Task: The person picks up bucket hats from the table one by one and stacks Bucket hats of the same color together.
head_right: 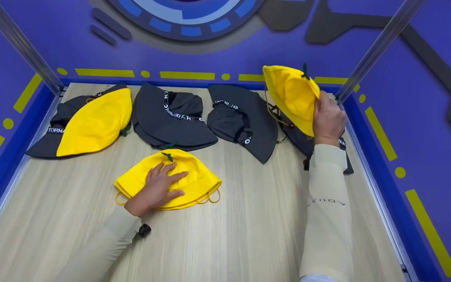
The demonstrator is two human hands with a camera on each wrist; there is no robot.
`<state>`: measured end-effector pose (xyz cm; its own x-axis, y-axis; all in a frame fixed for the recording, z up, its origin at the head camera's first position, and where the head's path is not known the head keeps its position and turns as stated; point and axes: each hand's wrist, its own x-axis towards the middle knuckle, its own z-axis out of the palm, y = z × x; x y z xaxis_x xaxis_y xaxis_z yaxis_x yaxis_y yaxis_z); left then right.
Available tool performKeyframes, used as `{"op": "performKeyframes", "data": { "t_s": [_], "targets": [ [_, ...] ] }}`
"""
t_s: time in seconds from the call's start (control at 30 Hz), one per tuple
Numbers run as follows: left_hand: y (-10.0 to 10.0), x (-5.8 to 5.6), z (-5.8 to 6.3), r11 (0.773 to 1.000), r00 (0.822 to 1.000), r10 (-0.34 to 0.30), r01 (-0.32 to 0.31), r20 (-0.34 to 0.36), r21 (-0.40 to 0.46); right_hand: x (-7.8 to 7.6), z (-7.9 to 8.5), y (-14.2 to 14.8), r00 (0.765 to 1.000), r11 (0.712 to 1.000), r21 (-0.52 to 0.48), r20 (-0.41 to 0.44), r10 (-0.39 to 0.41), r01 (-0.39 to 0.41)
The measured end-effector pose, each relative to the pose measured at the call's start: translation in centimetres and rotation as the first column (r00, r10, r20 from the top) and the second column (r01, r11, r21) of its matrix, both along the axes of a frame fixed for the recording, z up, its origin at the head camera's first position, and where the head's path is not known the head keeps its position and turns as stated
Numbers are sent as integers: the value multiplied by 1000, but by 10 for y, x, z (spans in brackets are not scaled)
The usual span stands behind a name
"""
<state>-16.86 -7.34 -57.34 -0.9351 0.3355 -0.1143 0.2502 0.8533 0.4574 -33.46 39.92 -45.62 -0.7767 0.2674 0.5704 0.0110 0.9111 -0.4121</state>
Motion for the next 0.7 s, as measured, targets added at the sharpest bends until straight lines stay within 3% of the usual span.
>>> {"op": "performKeyframes", "data": {
  "t_s": [0.4,0.7],
  "targets": [
    [1,-1,-1,1000,1000,1,-1,24,-30,16,41,-16,981,996,-11,-178,80,-83],
    [0,1,-2,1000,1000,4,-4,-9,-6,27,90,-35,923,978,60,-324,209,-201]
  ]
}}
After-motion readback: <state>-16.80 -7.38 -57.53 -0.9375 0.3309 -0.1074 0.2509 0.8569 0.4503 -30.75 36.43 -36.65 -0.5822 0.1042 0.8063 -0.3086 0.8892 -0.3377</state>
